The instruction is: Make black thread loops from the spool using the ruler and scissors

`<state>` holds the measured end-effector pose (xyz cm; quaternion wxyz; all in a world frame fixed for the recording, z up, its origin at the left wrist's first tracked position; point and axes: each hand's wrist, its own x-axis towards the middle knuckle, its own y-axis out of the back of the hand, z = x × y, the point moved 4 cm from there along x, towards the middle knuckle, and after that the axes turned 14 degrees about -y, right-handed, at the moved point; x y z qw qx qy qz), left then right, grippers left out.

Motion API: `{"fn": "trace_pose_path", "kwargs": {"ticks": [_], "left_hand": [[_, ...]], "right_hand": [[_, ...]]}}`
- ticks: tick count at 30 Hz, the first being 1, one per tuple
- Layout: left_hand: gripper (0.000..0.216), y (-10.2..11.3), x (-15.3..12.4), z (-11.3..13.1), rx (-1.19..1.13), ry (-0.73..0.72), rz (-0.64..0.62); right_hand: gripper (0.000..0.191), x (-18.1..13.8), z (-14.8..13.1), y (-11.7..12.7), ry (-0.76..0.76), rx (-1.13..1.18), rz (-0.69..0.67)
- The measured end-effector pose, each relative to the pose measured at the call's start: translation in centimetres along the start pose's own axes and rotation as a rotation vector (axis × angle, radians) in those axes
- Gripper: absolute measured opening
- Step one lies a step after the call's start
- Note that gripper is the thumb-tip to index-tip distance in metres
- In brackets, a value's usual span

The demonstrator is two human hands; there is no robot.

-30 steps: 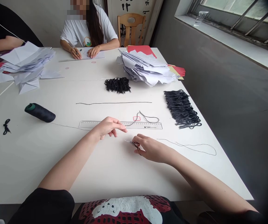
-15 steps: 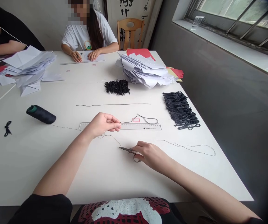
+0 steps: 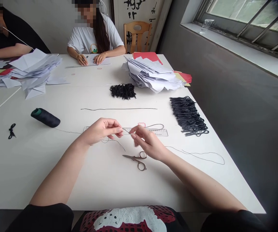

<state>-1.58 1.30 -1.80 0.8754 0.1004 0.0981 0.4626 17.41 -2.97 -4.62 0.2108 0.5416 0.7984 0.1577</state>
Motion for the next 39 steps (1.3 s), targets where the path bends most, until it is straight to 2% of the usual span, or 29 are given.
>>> {"fn": "trace_pose_path", "kwargs": {"ticks": [2, 4, 10, 12, 16, 20, 24, 32, 39], "left_hand": [[0.029, 1.6, -0.5, -1.0, 0.002, 0.020, 0.106], [0.033, 3.4, -1.3, -2.3, 0.002, 0.044, 0.231], [0.038, 7.5, -3.5, -6.1, -0.003, 0.069, 0.502], [0.039, 8.4, -4.2, -7.1, -0.010, 0.053, 0.571], [0.038, 9.5, -5.3, -9.0, 0.018, 0.111, 0.656], [0.030, 10.4, -5.8, -10.2, 0.310, 0.220, 0.708], [0.017, 10.8, -5.6, -10.4, 0.569, 0.262, 0.719], [0.019, 11.5, -5.6, -10.6, 0.645, 0.259, 0.712], [0.018, 11.9, -5.5, -11.1, 0.650, 0.339, 0.722]], "right_hand": [[0.038, 0.3, 0.9, 0.6, -0.103, 0.093, 0.012], [0.040, 0.2, 1.6, 1.8, -0.123, 0.105, 0.054], [0.042, -0.8, 3.8, 6.6, -0.210, -0.084, -0.021], [0.044, -0.9, 5.3, 8.1, -0.224, -0.089, 0.032], [0.045, -1.0, 9.0, 10.2, -0.303, -0.052, 0.252], [0.047, -1.5, 11.1, 11.0, -0.381, 0.088, 0.445], [0.051, -1.7, 11.6, 11.3, -0.451, 0.173, 0.508], [0.033, -1.3, 13.0, 11.2, -0.692, -0.088, 0.493], [0.018, -1.1, 12.5, 11.0, -0.733, -0.186, 0.530]]}}
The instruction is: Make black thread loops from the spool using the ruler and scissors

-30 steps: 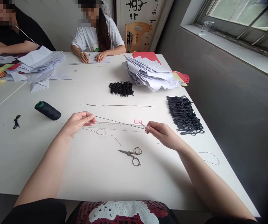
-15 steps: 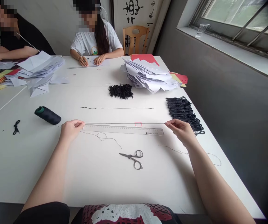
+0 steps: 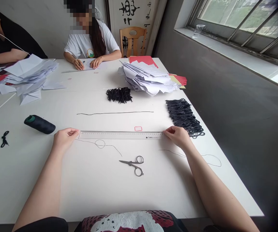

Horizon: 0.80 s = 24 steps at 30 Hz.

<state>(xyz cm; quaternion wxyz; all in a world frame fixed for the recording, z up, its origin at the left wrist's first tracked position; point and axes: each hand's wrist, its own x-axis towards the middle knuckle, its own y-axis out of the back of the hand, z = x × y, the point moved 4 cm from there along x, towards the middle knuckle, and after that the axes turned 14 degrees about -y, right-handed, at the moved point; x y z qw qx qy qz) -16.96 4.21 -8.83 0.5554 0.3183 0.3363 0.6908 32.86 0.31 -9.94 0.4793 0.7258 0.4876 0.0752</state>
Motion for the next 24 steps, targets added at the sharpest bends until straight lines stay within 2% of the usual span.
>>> {"fn": "trace_pose_path", "kwargs": {"ticks": [11, 19, 24], "left_hand": [[0.022, -0.4, 0.0, -0.9, -0.072, 0.123, -0.026], [0.020, -0.7, 0.3, -1.8, -0.063, 0.047, -0.001], [0.025, -0.3, 1.3, -1.5, -0.058, -0.036, 0.140]], "right_hand": [[0.014, -0.2, -0.4, 0.1, -0.003, -0.036, -0.006], [0.019, 0.0, -0.2, 0.1, 0.023, 0.009, -0.009], [0.029, 0.5, -1.4, 0.7, 0.120, 0.113, -0.009]]}}
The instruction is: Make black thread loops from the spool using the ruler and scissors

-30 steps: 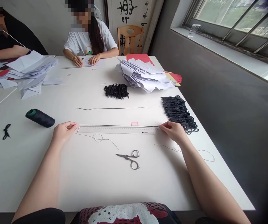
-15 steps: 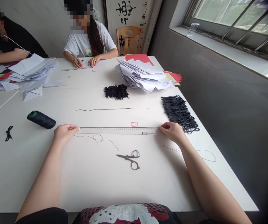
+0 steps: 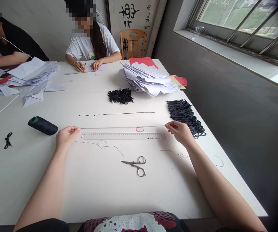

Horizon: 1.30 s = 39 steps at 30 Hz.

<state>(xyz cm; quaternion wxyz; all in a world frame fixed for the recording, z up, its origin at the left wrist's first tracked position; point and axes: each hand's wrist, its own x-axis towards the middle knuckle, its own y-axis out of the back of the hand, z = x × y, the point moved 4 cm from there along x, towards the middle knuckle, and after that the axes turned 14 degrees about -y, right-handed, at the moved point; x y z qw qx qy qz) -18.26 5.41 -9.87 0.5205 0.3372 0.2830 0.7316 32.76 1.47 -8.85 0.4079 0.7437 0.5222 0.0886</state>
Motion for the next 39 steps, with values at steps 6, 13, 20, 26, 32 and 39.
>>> {"fn": "trace_pose_path", "kwargs": {"ticks": [6, 13, 20, 26, 32, 39], "left_hand": [[0.020, 0.3, 3.3, 1.1, 0.114, -0.078, 0.110], [0.010, -0.9, 3.6, 2.0, 0.225, -0.221, 0.207], [0.010, -1.5, 3.9, 1.4, 0.297, -0.336, 0.182], [0.007, -1.8, 4.4, 0.9, 0.301, -0.318, 0.192], [0.007, -2.0, 4.8, 1.0, 0.292, -0.283, 0.199], [0.008, -2.0, 4.8, 1.4, 0.286, -0.271, 0.217]], "right_hand": [[0.027, 2.2, -3.7, -0.4, 0.172, -0.045, 0.194], [0.022, 4.2, -4.9, -3.4, 0.247, -0.291, 0.259], [0.041, 1.1, -5.0, -4.7, 0.196, -0.607, 0.391], [0.044, 0.5, -5.3, -6.6, 0.222, -0.727, 0.330], [0.045, 1.5, -5.4, -6.8, 0.201, -0.740, 0.347], [0.044, 1.8, -5.5, -7.2, 0.204, -0.723, 0.365]]}}
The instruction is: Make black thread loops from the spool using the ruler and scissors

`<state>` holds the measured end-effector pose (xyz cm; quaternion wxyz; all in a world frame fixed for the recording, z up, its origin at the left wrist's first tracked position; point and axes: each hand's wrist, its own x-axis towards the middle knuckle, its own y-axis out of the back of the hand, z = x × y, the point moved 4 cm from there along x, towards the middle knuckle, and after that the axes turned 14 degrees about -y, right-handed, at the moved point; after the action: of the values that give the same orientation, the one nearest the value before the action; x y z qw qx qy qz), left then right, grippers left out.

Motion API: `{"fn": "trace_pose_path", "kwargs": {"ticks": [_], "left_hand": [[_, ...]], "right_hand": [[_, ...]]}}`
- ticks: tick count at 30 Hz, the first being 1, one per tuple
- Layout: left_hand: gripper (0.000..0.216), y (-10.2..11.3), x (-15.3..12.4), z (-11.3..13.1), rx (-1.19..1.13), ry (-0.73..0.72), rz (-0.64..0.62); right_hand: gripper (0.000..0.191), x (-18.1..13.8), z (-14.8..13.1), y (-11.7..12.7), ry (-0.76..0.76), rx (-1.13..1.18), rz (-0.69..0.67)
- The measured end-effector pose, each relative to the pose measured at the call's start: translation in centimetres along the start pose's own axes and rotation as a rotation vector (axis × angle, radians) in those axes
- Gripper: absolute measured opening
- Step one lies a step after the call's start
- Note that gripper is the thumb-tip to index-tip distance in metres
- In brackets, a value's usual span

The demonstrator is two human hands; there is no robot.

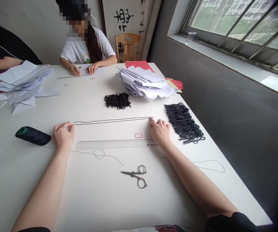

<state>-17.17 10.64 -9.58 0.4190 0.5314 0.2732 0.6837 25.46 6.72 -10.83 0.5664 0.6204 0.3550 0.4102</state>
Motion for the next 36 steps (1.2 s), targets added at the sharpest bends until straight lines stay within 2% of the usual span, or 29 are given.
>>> {"fn": "trace_pose_path", "kwargs": {"ticks": [11, 17, 21, 24, 26, 28, 32, 36], "left_hand": [[0.010, 0.1, 0.1, -0.3, 0.000, 0.022, -0.008], [0.032, 0.4, -0.1, -0.7, 0.040, 0.046, 0.052], [0.031, 0.2, -0.1, -0.6, 0.014, -0.014, 0.077], [0.030, 0.1, -0.1, -0.6, 0.016, -0.037, 0.091], [0.029, 0.1, -0.1, -0.5, 0.016, -0.039, 0.095], [0.029, 0.2, -0.2, -0.5, 0.016, -0.037, 0.093], [0.028, 0.5, -0.4, -0.6, 0.011, -0.031, 0.087], [0.025, 1.2, -0.4, 0.6, -0.017, -0.063, 0.105]], "right_hand": [[0.045, 0.1, -0.1, -0.2, -0.002, -0.009, 0.013], [0.045, 0.2, 0.1, -0.9, 0.010, -0.002, 0.044], [0.044, -0.2, -0.4, 0.5, 0.043, 0.008, 0.118], [0.041, -0.7, -3.3, 2.1, 0.241, 0.061, 0.139], [0.036, -0.9, -6.7, 2.6, 0.441, 0.086, 0.047], [0.030, -0.6, -10.0, 2.6, 0.539, 0.096, -0.004], [0.028, 0.4, -14.7, 1.8, 0.590, 0.104, -0.108], [0.033, 0.7, -15.5, 1.6, 0.608, 0.139, -0.187]]}}
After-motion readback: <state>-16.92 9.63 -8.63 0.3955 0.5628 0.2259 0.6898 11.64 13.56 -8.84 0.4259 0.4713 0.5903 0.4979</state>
